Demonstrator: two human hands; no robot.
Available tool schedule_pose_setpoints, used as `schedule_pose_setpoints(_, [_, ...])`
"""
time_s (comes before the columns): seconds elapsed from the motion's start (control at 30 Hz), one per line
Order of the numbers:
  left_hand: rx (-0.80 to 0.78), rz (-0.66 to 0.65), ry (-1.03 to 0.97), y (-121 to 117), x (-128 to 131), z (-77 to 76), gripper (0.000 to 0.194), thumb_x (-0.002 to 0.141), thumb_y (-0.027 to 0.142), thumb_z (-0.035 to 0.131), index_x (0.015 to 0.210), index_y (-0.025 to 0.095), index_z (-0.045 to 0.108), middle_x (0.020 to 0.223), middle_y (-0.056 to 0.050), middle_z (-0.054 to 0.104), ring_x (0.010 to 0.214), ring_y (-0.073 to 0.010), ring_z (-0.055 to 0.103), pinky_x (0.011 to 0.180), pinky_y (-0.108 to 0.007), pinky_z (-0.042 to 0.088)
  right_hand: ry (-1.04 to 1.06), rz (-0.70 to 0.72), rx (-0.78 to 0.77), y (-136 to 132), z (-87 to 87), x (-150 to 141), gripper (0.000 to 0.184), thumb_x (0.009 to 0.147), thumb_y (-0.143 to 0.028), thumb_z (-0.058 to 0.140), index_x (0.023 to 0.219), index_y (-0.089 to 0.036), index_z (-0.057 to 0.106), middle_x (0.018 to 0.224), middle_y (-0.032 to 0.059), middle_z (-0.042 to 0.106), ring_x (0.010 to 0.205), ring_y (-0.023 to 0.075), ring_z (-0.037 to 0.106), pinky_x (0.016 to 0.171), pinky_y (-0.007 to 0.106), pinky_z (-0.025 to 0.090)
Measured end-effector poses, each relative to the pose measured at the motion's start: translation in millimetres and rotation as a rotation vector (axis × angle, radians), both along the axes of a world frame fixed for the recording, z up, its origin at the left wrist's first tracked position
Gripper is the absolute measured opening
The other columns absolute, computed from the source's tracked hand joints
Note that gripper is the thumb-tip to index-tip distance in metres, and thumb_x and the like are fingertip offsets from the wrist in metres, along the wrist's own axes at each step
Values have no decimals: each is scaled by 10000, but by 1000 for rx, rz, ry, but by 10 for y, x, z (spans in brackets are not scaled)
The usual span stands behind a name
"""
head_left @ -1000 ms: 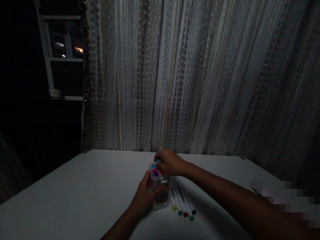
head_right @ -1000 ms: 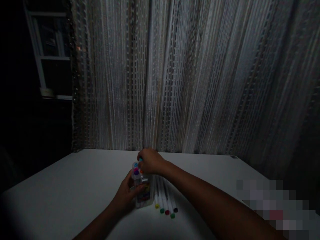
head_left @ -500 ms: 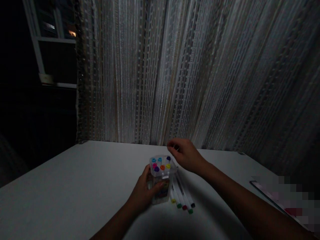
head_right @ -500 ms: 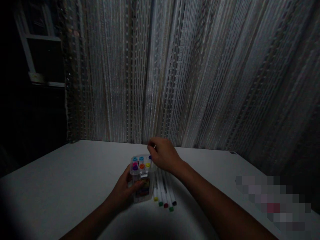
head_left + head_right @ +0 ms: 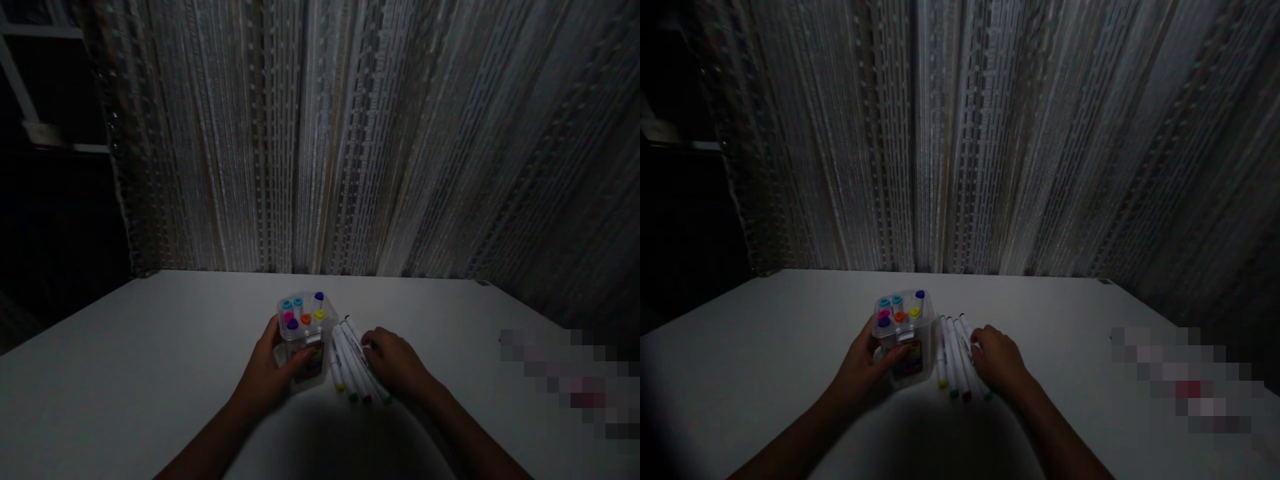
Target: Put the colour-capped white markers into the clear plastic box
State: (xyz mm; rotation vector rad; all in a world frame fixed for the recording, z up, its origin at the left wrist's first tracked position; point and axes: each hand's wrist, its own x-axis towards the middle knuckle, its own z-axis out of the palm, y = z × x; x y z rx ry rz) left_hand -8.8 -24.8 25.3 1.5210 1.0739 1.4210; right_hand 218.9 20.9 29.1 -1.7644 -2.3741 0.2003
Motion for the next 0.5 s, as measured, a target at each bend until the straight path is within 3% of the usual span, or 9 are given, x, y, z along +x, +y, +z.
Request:
schedule_pose_setpoints(0.17, [-16,57,6,34,1,-74,525,699,358,677,1141,164,469,1151,-113,604,1050,-248,576,909,-376,462,10,-10,-14,11,-18,117,375,776,-208,457,1138,-160,541,1062,100,556,886,188,549,766,288,366])
schedule_pose_setpoints(0.3, [-27,81,9,49,-8,-124,525,698,362,680,1138,158,479,1128,-112,619,1034,-246,588,892,-360,477,36,-5,17,-31,47,57,291,830,-288,427,1020,-142,591,1060,106,540,921,187,523,786,289,372])
schedule_pose_setpoints(0.5, [-23,91,30,73,-30,-132,546,679,365,691,1146,158,500,1133,-108,622,1057,-250,577,902,-349,473,-119,19,9,-62,17,-33,194,722,-284,529,792,-129,622,995,134,543,918,232,487,715,311,385])
